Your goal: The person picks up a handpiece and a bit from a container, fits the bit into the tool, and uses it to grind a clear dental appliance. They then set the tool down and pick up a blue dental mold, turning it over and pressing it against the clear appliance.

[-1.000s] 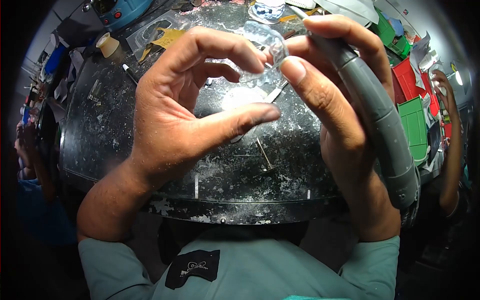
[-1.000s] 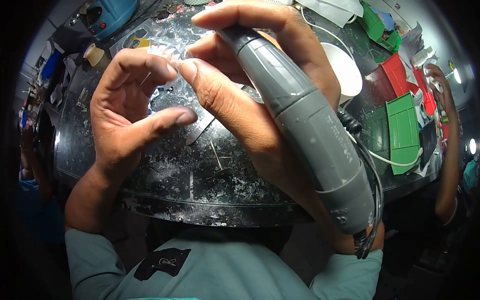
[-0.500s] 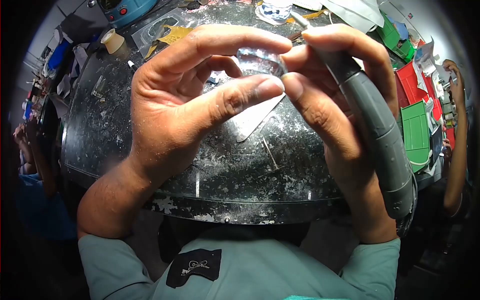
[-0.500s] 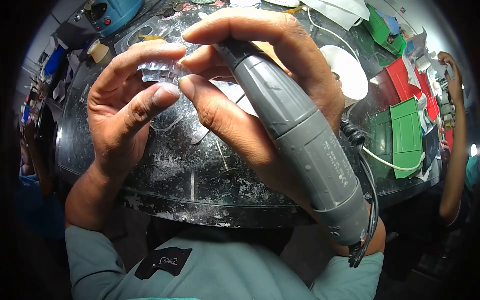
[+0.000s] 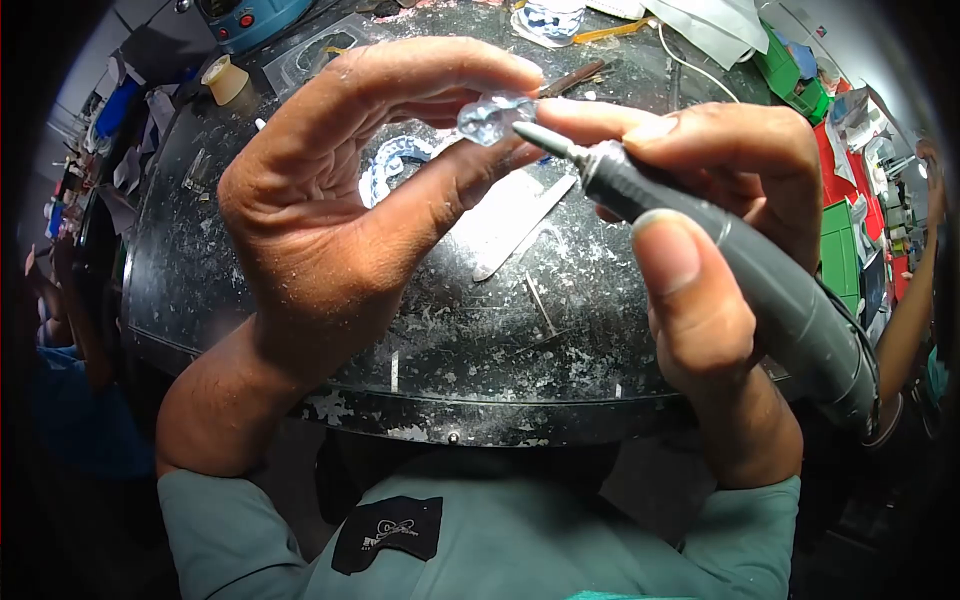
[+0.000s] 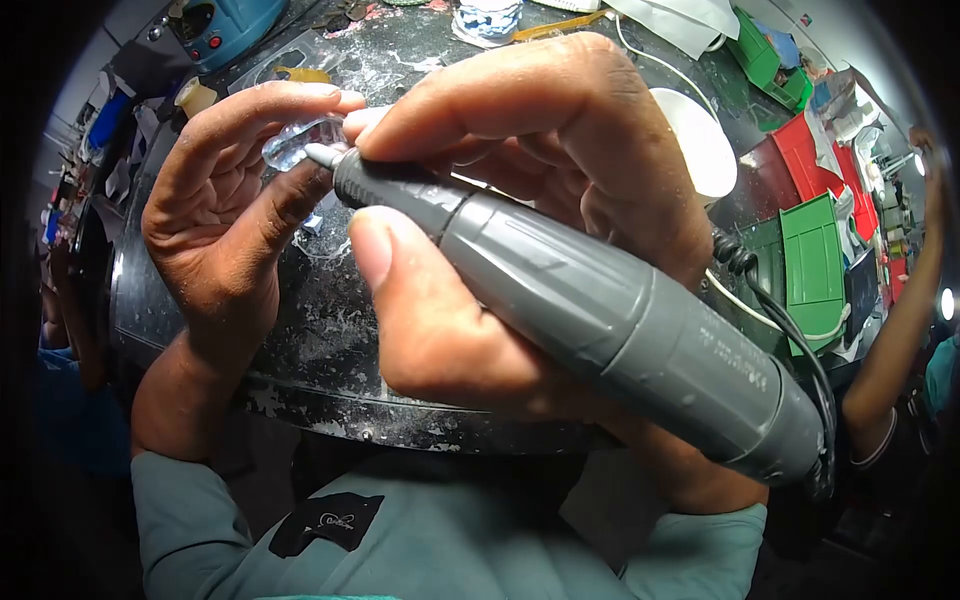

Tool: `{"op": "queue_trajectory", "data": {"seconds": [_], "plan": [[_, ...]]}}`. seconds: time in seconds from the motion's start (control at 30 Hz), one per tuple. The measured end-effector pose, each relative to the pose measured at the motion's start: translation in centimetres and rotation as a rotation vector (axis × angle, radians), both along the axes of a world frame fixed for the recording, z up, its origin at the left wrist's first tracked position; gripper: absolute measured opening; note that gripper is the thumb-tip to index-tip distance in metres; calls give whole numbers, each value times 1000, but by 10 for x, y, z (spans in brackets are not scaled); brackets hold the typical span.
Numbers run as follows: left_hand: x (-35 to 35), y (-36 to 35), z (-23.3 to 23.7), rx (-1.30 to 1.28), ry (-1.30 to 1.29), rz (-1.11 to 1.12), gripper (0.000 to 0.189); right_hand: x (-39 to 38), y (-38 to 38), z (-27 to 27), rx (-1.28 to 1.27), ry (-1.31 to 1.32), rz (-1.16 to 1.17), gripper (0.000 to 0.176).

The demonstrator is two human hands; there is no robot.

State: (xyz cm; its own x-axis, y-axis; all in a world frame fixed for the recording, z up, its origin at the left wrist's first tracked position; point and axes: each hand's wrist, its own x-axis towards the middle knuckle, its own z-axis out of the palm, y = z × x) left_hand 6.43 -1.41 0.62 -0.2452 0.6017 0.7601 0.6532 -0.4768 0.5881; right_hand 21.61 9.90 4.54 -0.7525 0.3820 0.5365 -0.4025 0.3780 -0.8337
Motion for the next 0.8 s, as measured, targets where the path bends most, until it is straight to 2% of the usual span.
{"op": "queue_trajectory", "data": {"seconds": [0.4, 0.47, 0.5, 0.57, 0.6, 0.67, 0.77, 0.8], "plan": [[2, -1, 2, -16, 16, 33, 32, -1, 25, -15, 54, 3, 61, 34], [4, -1, 2, -9, 6, 31, 32, -4, 20, -12, -34, 144, 206, 35], [5, -1, 1, 0, -5, 27, 32, -5, 24, -16, -34, 144, 206, 35], [6, -1, 1, 3, -12, 25, 32, -4, 33, -28, 122, 119, 12, 37], [6, -1, 1, 5, -21, 24, 31, -5, 31, -26, 121, 119, 11, 37], [6, -1, 2, 4, -8, 26, 31, -6, 25, -18, 21, 185, 175, 37], [5, -1, 3, 2, 12, 30, 31, -15, 51, -53, 40, 220, 118, 36], [5, -1, 3, 3, 20, 34, 30, -12, 45, -43, 39, 220, 118, 36]]}}
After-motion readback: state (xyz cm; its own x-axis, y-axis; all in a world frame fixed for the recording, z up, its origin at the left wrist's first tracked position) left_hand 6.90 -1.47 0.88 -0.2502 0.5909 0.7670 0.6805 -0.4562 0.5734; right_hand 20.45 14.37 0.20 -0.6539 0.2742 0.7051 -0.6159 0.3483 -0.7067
